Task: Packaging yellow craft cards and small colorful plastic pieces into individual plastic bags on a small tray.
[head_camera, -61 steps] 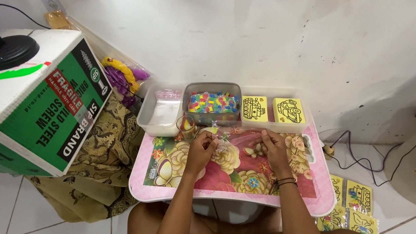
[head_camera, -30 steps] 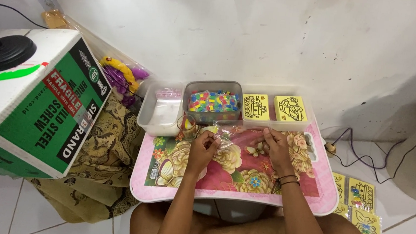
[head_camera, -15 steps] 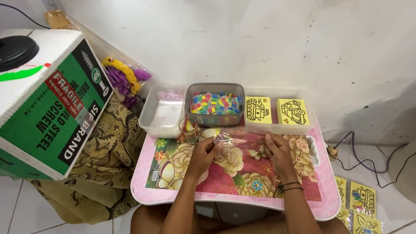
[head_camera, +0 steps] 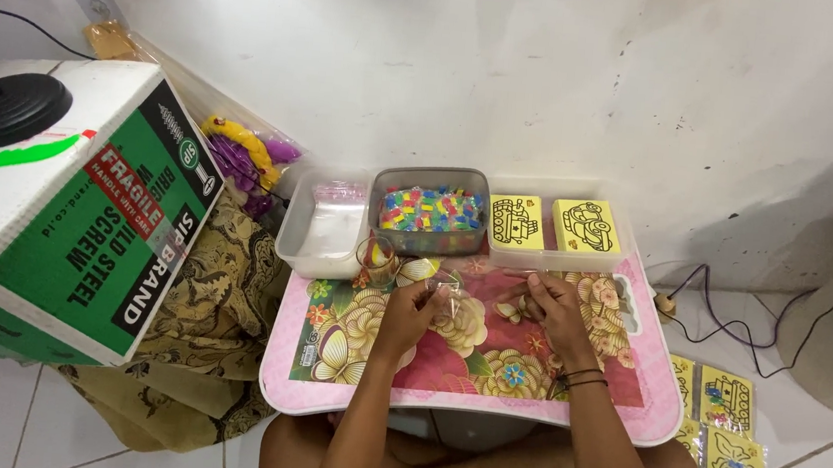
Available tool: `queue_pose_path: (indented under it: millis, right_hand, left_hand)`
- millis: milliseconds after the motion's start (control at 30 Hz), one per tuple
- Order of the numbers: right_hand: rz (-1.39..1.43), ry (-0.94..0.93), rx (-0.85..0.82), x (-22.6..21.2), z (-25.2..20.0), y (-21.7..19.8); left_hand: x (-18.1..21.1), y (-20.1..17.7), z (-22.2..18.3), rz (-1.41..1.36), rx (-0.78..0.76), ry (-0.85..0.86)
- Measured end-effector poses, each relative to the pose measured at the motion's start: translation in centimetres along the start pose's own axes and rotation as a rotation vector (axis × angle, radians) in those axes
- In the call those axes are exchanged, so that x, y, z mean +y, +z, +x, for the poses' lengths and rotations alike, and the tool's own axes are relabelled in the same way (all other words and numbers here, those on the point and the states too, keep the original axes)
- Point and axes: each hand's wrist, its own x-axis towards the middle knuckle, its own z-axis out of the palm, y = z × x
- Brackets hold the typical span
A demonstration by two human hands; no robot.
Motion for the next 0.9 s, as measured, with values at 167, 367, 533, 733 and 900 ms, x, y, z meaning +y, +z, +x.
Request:
queue_pose_path:
  millis: [167,367,533,733,900]
  right_hand:
    - [0.012,0.022,-0.034,-0.6,-0.3,0.2]
    - [-0.033,0.007,-0.084,-1.5,-0.4,0.6]
    - [-0.062,-0.006,-0.108,-1.1,-0.3,0.2]
    - [-0.053,0.037,-0.061,-2.1,0.5,0.7]
    - [-0.059,0.051,-0.033,-0.3,0.3,0.1]
  left_hand:
    - [0.1,-0.2,0.0,-0.027,0.017,0.015]
    - [-2.0,-0.4,0.5,-0.118,0.003,-0.02]
    - [-4.0,-0.3,1.0,-0.22,-0.019,-0.04]
    - [-4.0,-0.6,2.0,-0.266,-0.039,-0.091]
    - [-2.7,-1.2,2.7,-0.253,-0.109,-0.15]
